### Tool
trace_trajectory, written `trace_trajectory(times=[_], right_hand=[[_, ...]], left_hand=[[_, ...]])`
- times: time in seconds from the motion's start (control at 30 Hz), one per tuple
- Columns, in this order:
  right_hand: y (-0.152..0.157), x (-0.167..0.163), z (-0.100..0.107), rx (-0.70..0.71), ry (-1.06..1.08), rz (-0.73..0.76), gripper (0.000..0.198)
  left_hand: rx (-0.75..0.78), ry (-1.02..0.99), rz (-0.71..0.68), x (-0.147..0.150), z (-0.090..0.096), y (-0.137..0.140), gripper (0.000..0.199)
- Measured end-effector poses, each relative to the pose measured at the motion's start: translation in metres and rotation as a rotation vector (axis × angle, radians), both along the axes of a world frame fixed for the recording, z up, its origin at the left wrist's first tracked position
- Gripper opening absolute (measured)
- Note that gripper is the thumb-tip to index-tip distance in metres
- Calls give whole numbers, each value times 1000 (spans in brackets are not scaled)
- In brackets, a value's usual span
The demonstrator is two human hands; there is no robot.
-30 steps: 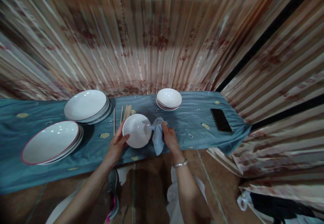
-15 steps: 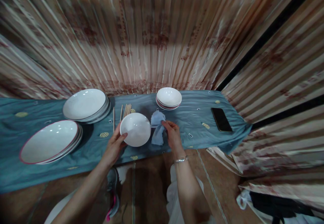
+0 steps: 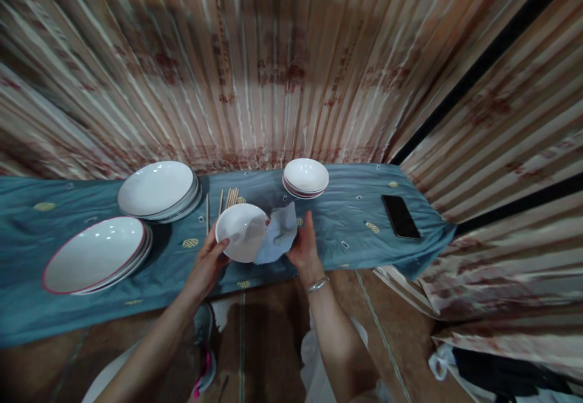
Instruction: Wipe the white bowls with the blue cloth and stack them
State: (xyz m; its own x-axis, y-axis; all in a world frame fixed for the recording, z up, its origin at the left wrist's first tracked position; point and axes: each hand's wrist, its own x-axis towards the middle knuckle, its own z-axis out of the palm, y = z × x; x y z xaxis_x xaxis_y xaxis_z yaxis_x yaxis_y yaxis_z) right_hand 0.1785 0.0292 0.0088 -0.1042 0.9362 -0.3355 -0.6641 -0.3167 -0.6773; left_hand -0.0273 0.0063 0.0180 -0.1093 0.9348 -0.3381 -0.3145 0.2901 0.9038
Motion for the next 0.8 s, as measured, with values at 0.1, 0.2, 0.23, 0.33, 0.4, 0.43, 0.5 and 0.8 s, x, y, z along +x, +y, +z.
trace_trajectory(times=[0.1, 0.2, 0.23, 0.33, 0.4, 0.43, 0.5, 0.8], right_hand=[[-1, 0, -5, 15, -14, -1, 64], [2, 2, -10, -5, -94, -103, 34], [2, 3, -11, -5, -152, -165, 28], [3, 10, -5, 67, -393, -364, 20], [3, 19, 7, 141, -504, -440, 20], [2, 24, 14, 167, -522, -460, 21], [1, 33, 29, 260, -587, -543, 23], [-7, -10, 17, 189, -199, -378, 17]], left_hand=[[-6, 8, -8, 0, 0, 0, 75], [-8, 6, -3, 0, 1, 0, 76], [-2, 4, -1, 0, 1, 0, 76], [26, 11, -2, 1, 2, -1, 76], [28, 18, -3, 1, 2, -1, 75], [26, 18, -2, 1, 1, -1, 74], [23, 7, -2, 0, 1, -1, 73], [12, 13, -1, 0, -2, -1, 76]])
